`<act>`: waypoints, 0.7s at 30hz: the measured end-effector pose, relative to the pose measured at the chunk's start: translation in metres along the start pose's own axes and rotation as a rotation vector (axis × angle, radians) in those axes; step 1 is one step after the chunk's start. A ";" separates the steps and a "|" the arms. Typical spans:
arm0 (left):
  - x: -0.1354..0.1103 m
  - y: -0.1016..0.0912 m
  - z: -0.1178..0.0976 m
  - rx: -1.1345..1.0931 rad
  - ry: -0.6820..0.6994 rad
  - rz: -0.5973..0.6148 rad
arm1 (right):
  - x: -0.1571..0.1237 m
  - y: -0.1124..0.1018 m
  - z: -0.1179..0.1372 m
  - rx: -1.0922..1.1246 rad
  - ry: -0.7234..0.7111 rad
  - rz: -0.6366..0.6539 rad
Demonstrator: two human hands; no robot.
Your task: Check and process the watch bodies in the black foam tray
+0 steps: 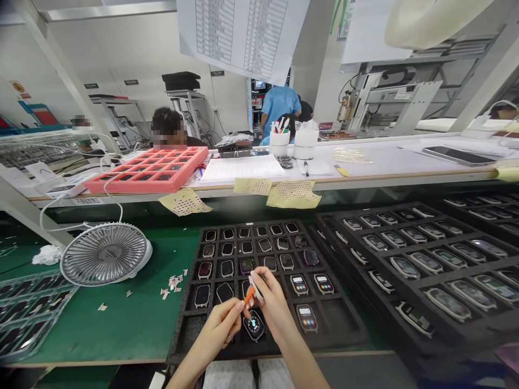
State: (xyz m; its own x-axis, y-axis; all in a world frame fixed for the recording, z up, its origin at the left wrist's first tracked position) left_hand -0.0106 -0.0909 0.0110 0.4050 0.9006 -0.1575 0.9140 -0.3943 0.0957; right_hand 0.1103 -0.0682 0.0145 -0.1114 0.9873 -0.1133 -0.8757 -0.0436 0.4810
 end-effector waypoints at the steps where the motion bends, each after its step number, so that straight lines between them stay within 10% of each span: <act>1: 0.000 -0.001 -0.001 0.006 0.002 0.005 | 0.000 0.000 -0.001 -0.006 0.003 0.003; 15: 0.001 -0.006 -0.004 0.025 0.040 0.017 | -0.002 0.003 0.002 0.041 -0.006 -0.021; 21: 0.003 -0.004 -0.003 -0.064 0.027 0.054 | 0.004 0.009 -0.015 0.350 0.178 0.195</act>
State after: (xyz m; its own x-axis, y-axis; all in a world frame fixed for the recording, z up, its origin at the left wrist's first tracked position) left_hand -0.0131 -0.0864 0.0135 0.4519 0.8834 -0.1243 0.8872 -0.4305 0.1660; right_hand 0.0948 -0.0674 0.0058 -0.3648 0.9227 -0.1244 -0.6217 -0.1420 0.7703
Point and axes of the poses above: each hand's wrist, its own x-axis towards the middle knuckle, its own y-axis out of the palm, z = x × y, the point moved 3 cm from there along x, towards the middle knuckle, and after that the axes turned 7 degrees about -x, right-handed, at the moved point
